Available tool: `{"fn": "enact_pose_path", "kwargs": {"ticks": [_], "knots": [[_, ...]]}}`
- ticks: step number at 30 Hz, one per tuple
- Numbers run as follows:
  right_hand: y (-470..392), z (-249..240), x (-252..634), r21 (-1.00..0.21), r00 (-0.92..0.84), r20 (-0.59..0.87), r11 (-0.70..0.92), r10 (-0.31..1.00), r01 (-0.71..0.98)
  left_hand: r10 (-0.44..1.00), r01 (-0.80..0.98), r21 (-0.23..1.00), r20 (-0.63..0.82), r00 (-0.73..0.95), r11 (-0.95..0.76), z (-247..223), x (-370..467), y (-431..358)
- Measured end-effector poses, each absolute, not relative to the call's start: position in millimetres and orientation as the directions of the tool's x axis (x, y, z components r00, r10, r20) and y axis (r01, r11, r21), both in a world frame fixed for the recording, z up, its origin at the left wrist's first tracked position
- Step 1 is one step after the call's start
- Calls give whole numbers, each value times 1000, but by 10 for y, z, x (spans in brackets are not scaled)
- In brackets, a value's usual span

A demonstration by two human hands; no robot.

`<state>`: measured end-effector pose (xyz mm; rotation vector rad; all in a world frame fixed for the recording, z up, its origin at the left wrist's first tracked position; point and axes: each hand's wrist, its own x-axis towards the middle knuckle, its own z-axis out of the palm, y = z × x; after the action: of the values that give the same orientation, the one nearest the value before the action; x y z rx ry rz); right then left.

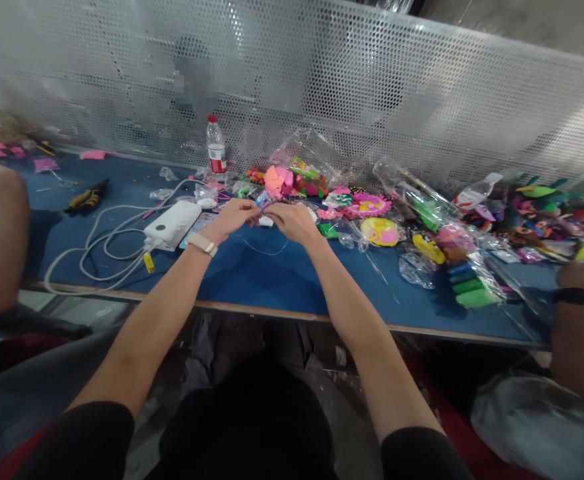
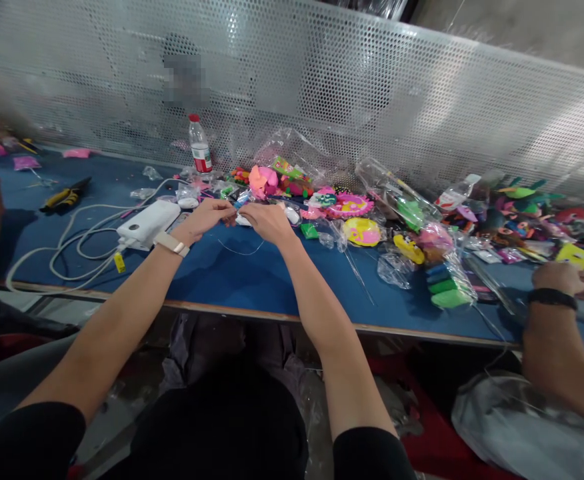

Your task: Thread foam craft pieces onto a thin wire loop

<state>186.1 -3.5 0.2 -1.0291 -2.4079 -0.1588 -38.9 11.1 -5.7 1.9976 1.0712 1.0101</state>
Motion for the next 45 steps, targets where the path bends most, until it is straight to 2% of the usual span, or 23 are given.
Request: {"fn": "enact_pose_path", "kwargs": {"ticks": [3, 7, 10, 13, 15, 18, 20, 22, 25, 31, 35, 37, 42, 45], "knots": [[-58, 24, 1865, -55, -589, 481, 692, 650, 719, 868, 329, 857, 233, 439, -396, -37, -459, 133], [-77, 43, 1871, -77, -571, 502, 691, 650, 719, 857, 269, 872, 265, 443, -409, -56, -455, 145], [-113, 62, 1843, -95, -581, 512, 714, 632, 693, 858, 227, 912, 203, 472, -341, -86, -411, 145], [-155, 114, 1805, -88, -596, 477, 709, 647, 699, 858, 249, 934, 103, 504, -258, -98, -373, 137], [-169, 166, 1799, -87, -588, 440, 684, 679, 724, 885, 312, 915, 91, 457, -256, -85, -346, 118], [-149, 237, 1844, -133, -539, 397, 627, 743, 767, 923, 427, 833, 231, 309, -351, -30, -271, 50], [-116, 252, 1904, -217, -500, 372, 597, 782, 772, 897, 482, 757, 369, 243, -441, 17, -196, -16], [-80, 229, 1973, -333, -480, 338, 580, 809, 743, 829, 583, 600, 482, 283, -547, 54, -116, -71], [-55, 137, 2070, -446, -477, 285, 556, 831, 701, 768, 667, 405, 469, 436, -626, 67, -19, -87], [-113, -110, 2195, -306, -496, 319, 583, 808, 753, 749, 663, 359, 407, 522, -657, -21, 20, -90], [-163, -234, 2174, -305, -561, 350, 658, 750, 689, 726, 722, 202, 414, 549, -661, -63, -57, -212], [-180, -277, 2148, -270, -565, 383, 673, 731, 688, 744, 717, 252, 405, 532, -650, -62, -109, -248], [-176, -290, 2180, -77, -616, 496, 737, 612, 671, 827, 534, 669, 230, 513, -517, 16, -179, -206], [-166, -229, 2234, 58, -668, 569, 787, 480, 615, 802, 348, 850, 134, 582, -395, 82, -172, -156]]}}
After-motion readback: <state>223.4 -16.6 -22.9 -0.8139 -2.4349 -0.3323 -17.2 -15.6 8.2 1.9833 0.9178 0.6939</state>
